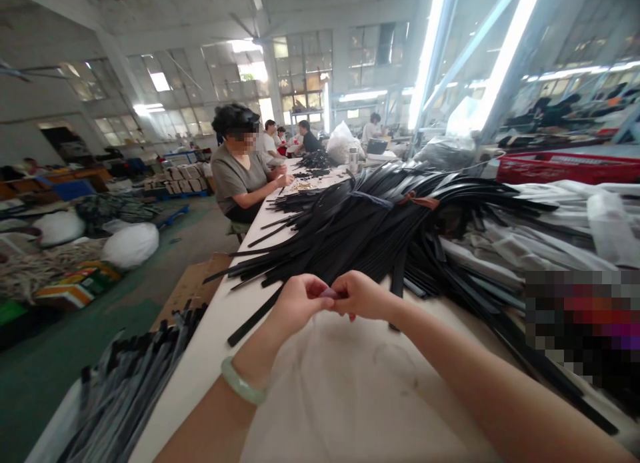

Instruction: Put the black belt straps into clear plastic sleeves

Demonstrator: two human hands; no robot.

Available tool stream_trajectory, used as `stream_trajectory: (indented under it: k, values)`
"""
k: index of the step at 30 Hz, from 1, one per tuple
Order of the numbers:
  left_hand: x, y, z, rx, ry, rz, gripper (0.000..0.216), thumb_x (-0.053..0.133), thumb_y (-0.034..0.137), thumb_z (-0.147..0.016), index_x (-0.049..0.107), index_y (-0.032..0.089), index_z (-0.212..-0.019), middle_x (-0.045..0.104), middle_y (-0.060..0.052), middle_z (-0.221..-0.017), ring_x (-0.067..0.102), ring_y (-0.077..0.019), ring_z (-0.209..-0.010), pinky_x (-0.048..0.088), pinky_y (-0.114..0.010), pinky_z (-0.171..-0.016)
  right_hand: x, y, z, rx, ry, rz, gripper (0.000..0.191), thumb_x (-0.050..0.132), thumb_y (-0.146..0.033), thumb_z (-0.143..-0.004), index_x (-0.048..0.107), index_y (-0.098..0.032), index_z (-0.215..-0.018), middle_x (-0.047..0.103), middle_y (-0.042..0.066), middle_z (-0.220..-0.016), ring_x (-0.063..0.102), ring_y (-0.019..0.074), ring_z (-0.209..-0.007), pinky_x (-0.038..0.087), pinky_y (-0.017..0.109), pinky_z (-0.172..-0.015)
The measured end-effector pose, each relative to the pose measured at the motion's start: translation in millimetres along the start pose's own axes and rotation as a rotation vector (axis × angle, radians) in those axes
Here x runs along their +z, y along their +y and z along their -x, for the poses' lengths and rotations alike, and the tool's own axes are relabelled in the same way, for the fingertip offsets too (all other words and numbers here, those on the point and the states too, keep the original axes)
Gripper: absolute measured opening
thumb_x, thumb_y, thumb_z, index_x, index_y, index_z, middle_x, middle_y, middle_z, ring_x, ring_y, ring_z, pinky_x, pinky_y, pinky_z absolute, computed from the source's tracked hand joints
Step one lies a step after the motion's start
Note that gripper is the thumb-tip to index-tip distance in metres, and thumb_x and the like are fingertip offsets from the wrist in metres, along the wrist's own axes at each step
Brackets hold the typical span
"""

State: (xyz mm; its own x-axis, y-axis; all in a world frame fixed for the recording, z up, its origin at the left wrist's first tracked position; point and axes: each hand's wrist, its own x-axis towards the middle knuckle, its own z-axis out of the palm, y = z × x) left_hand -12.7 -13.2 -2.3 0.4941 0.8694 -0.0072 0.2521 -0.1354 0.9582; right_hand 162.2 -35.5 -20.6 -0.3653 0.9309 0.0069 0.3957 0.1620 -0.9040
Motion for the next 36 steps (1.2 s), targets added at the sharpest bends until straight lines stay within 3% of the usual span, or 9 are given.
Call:
stream_trajectory:
  k: [4,9,13,16,20,24,27,30,36]
  values:
    - [1.0,-2.6,-0.3,0.012,0.076,-0.009,0.013,0.073,0.018,-0.062,0.067,0.011,-0.072,0.068,-0.006,-0.069,0.062,-0.0156,-0.064,0.047,-0.026,-0.061,7.9,2.4,-2.4,-0.031,0.055,-0.040,0.030,0.067,-0.039,-0.074,0.059,-0.013,-0.061,0.057,0.000,-0.054,0.052,0.0084,-0.044,0.042,0.017,-0.039]
    - [-15.4,-3.6,-5.1,0.061,0.169,0.040,0.028,0.071,0.018,-0.064,0.069,0.012,-0.090,0.070,-0.006,-0.076,0.064,-0.0159,-0.069,0.049,-0.026,-0.066,9.7,5.1,-5.9,-0.091,0.151,-0.111,0.025,0.066,-0.037,-0.077,0.063,-0.013,-0.074,0.060,0.002,-0.061,0.055,0.0115,-0.051,0.048,0.022,-0.048]
    - [-46.6,-2.4,-9.4,0.122,0.461,0.017,0.034,0.072,0.022,-0.063,0.067,0.013,-0.095,0.071,-0.005,-0.072,0.064,-0.0159,-0.067,0.047,-0.025,-0.066,12.6,7.7,-8.9,-0.356,0.278,0.327,0.026,0.059,-0.023,-0.083,0.064,-0.016,-0.108,0.066,0.011,-0.104,0.060,0.0226,-0.096,0.050,0.038,-0.085]
    - [-63.8,-2.9,-10.2,0.124,0.544,-0.013,0.039,0.074,0.025,-0.061,0.065,0.013,-0.096,0.071,-0.005,-0.069,0.063,-0.0158,-0.063,0.046,-0.025,-0.065,25.6,7.5,-12.5,-0.558,0.091,0.604,0.047,0.060,-0.017,-0.084,0.051,-0.020,-0.130,0.056,0.009,-0.128,0.040,0.0257,-0.126,0.032,0.044,-0.107]
    - [-65.7,-6.0,-10.5,0.134,0.510,-0.048,0.042,0.076,0.024,-0.057,0.062,0.013,-0.095,0.067,-0.001,-0.062,0.059,-0.0135,-0.056,0.044,-0.024,-0.060,42.4,4.0,-14.5,-0.601,0.016,0.714,0.031,0.063,-0.020,-0.085,0.061,-0.019,-0.116,0.065,0.008,-0.109,0.049,0.0231,-0.114,0.031,0.042,-0.106]
    - [-63.4,-5.1,-10.4,0.175,0.465,-0.140,0.041,0.076,0.026,-0.060,0.061,0.014,-0.096,0.066,0.000,-0.062,0.060,-0.0139,-0.058,0.045,-0.025,-0.061,27.0,-1.6,-8.4,-0.577,0.052,0.794,0.009,0.062,-0.020,-0.085,0.067,-0.019,-0.092,0.063,0.006,-0.089,0.054,0.0193,-0.092,0.043,0.030,-0.083]
    - [-61.5,0.2,-8.5,0.231,0.435,-0.249,0.037,0.073,0.023,-0.063,0.060,0.016,-0.097,0.067,0.000,-0.066,0.062,-0.0158,-0.063,0.046,-0.027,-0.068,1.0,-4.0,-2.8,-0.480,0.259,0.842,0.017,0.050,-0.022,-0.092,0.064,-0.018,-0.084,0.061,0.006,-0.084,0.055,0.0179,-0.081,0.042,0.028,-0.073]
    - [-54.0,7.3,-5.9,0.272,0.393,-0.368,0.035,0.071,0.019,-0.065,0.061,0.019,-0.098,0.069,0.001,-0.069,0.064,-0.0170,-0.069,0.045,-0.029,-0.074,-16.1,-5.8,1.0,-0.446,0.481,0.852,0.022,0.043,-0.026,-0.096,0.062,-0.017,-0.091,0.062,0.007,-0.083,0.055,0.0185,-0.081,0.039,0.030,-0.078]
    - [-36.4,17.0,-3.5,0.246,0.316,-0.431,0.034,0.069,0.015,-0.065,0.061,0.019,-0.098,0.069,0.002,-0.070,0.064,-0.0170,-0.070,0.044,-0.028,-0.075,-10.5,-10.3,4.2,-0.432,0.453,0.877,0.021,0.043,-0.026,-0.095,0.060,-0.017,-0.087,0.063,0.005,-0.077,0.056,0.0172,-0.075,0.035,0.029,-0.080]
